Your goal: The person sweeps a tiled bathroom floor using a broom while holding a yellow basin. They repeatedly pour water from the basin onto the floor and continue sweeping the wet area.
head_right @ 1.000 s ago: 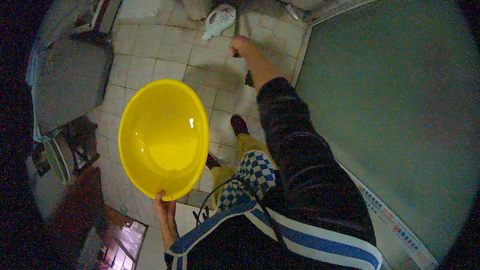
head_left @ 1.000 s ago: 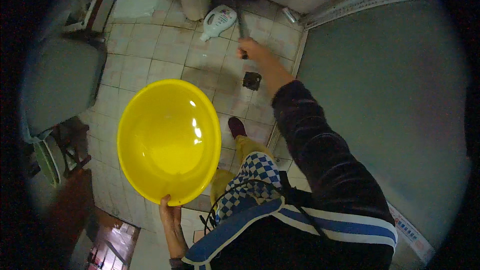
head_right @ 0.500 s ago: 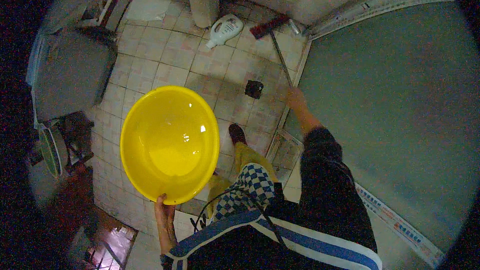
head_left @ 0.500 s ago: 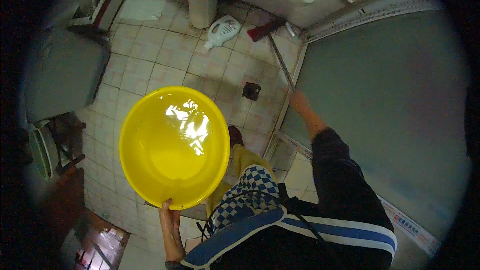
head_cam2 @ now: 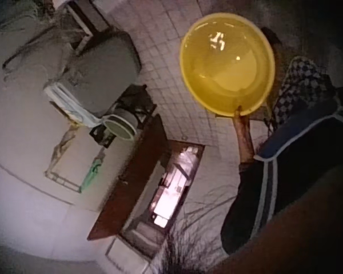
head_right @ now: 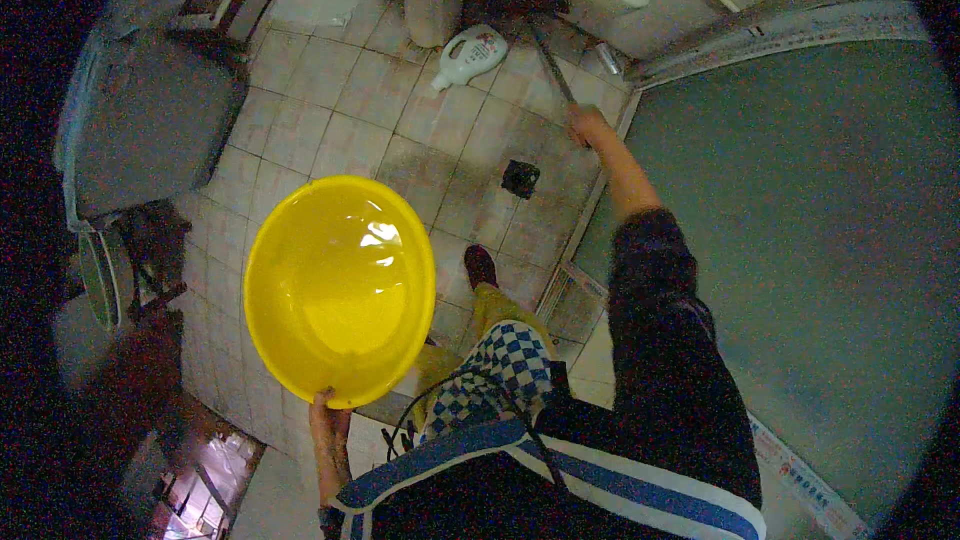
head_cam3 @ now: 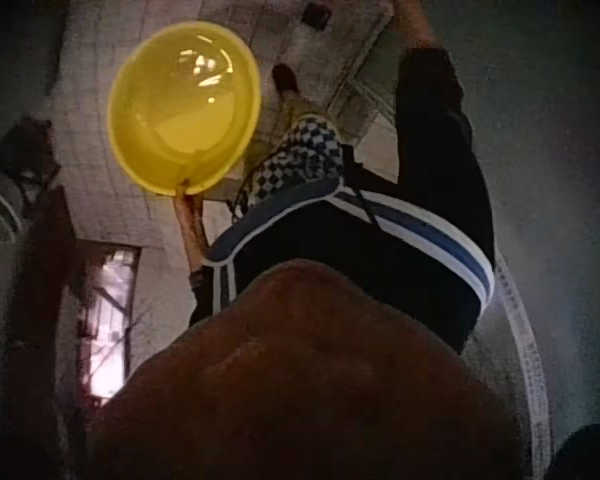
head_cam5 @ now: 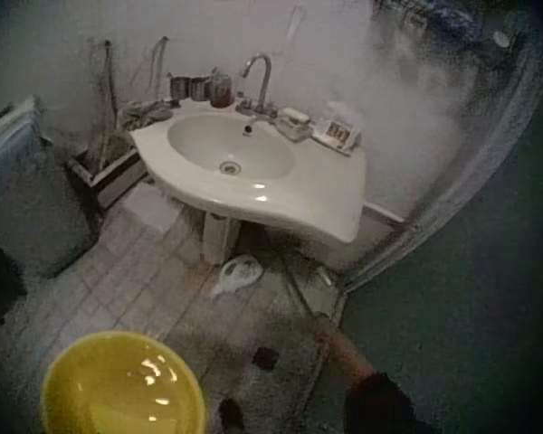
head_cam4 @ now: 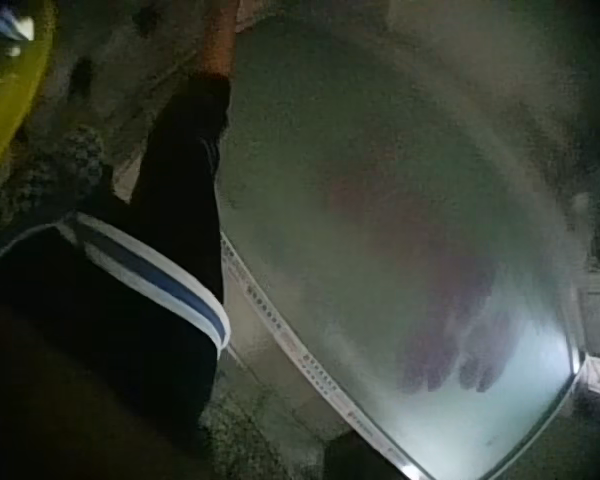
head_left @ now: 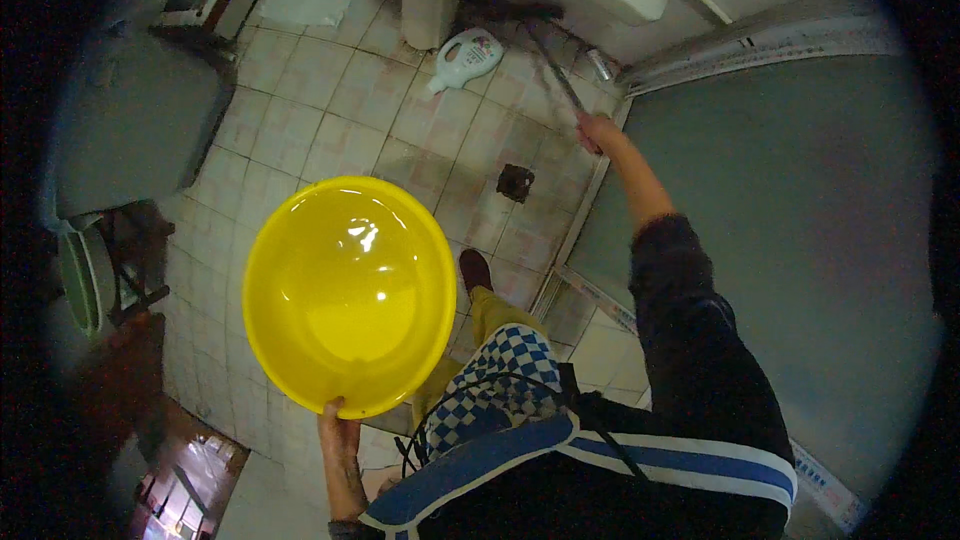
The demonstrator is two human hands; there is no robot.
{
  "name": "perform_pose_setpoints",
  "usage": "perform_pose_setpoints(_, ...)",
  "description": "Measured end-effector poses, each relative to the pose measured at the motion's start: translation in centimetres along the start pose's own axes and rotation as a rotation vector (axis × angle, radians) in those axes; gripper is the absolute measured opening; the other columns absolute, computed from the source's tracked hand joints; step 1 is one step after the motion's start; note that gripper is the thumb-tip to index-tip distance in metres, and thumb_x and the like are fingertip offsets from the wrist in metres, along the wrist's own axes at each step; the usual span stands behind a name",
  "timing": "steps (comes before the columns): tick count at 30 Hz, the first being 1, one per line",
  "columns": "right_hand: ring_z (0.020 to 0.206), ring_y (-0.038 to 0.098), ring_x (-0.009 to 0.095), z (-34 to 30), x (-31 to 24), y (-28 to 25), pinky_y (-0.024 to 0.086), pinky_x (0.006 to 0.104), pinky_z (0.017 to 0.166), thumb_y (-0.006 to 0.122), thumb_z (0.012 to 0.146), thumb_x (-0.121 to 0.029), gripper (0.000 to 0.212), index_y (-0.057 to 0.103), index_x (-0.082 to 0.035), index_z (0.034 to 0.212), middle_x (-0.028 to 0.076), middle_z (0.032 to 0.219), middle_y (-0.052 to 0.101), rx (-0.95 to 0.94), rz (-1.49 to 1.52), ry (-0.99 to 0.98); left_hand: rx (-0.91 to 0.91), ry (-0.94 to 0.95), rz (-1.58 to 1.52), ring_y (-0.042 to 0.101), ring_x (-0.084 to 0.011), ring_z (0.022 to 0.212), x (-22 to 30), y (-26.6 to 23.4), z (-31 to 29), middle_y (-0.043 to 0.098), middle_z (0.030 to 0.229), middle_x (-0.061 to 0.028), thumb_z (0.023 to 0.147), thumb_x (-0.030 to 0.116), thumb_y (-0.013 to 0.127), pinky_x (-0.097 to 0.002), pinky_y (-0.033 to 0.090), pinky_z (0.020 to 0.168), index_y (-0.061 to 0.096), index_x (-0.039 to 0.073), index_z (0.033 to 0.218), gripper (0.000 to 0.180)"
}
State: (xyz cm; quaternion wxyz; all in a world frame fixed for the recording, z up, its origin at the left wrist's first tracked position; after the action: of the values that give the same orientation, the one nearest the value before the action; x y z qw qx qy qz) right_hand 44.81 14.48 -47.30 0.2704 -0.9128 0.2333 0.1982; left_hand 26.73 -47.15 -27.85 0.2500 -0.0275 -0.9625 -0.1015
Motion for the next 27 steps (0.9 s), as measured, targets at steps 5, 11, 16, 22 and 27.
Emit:
perform_pose_setpoints(5,0.033,0.041,0.018,5.6,-2.3,2.0,0.035,0.0355,0.038,0.034,0.086,-0.041,0.054,0.043,-0.007,0.045,0.005,0.041,0.042,0.122,-0.046,-0.501,-0.008,0.02,0.05,0.048,-0.0264,0.1,0.4,0.8,0.5,0.045,0.113,-0.0093,0.067,0.01,0.058,-0.0422,0.042,0.085,0.036,0.004,0.116,0.054)
perform_pose_setpoints(11,0.047,0.051,0.022,-1.4,8.7,1.2,0.045,0.0374,0.056,0.039,0.085,-0.03,0.039,0.056,-0.003,0.062,0.012,0.056,0.053,0.055,-0.238,-0.146,-0.089,0.028,0.07,0.046,-0.0259,0.103,0.5,4.2,1.4,0.045,0.114,-0.0091,0.069,0.012,0.058,-0.0423,0.041,0.086,0.035,0.005,0.118,0.054)
perform_pose_setpoints(16,0.055,0.053,0.023,-10.3,18.1,-3.0,0.043,0.0366,0.054,0.042,0.084,-0.032,0.034,0.055,-0.001,0.081,0.014,0.065,0.055,0.297,-0.731,-0.3,-0.121,-0.032,0.113,0.045,-0.027,0.105,-0.6,9.6,4.8,0.044,0.115,-0.0102,0.071,0.012,0.056,-0.0422,0.041,0.086,0.035,0.005,0.118,0.053)
perform_pose_setpoints(22,0.046,0.047,0.017,-19.2,29.0,-3.1,0.039,0.0317,0.043,0.041,0.084,-0.038,0.039,0.052,-0.001,0.093,0.011,0.061,0.052,0.118,-0.415,-0.071,-0.229,-0.117,0.171,0.044,-0.029,0.105,-3.4,16.0,11.0,0.042,0.117,-0.0136,0.074,0.012,0.053,-0.0429,0.04,0.087,0.033,0.003,0.119,0.05)
perform_pose_setpoints(27,0.036,0.04,0.014,-18.6,30.1,0.8,0.034,0.03,0.034,0.04,0.085,-0.036,0.037,0.05,0.0,0.084,0.006,0.052,0.046,0.024,-0.02,-0.029,-0.465,-0.16,0.069,0.04,-0.0335,0.11,-5.3,28.3,17.6,0.038,0.12,-0.0176,0.078,0.009,0.047,-0.0462,0.038,0.09,0.03,0.0,0.12,0.047)
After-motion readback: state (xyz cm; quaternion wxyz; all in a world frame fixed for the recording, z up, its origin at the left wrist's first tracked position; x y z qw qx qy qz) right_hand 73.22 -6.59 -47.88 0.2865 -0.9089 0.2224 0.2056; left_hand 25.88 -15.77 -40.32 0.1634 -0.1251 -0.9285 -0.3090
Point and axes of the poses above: each hand's wrist, its own z-axis towards the middle knuckle, its own y-axis out of the palm, x = y × z, the point moved 10 cm from there along z, towards the middle knuckle
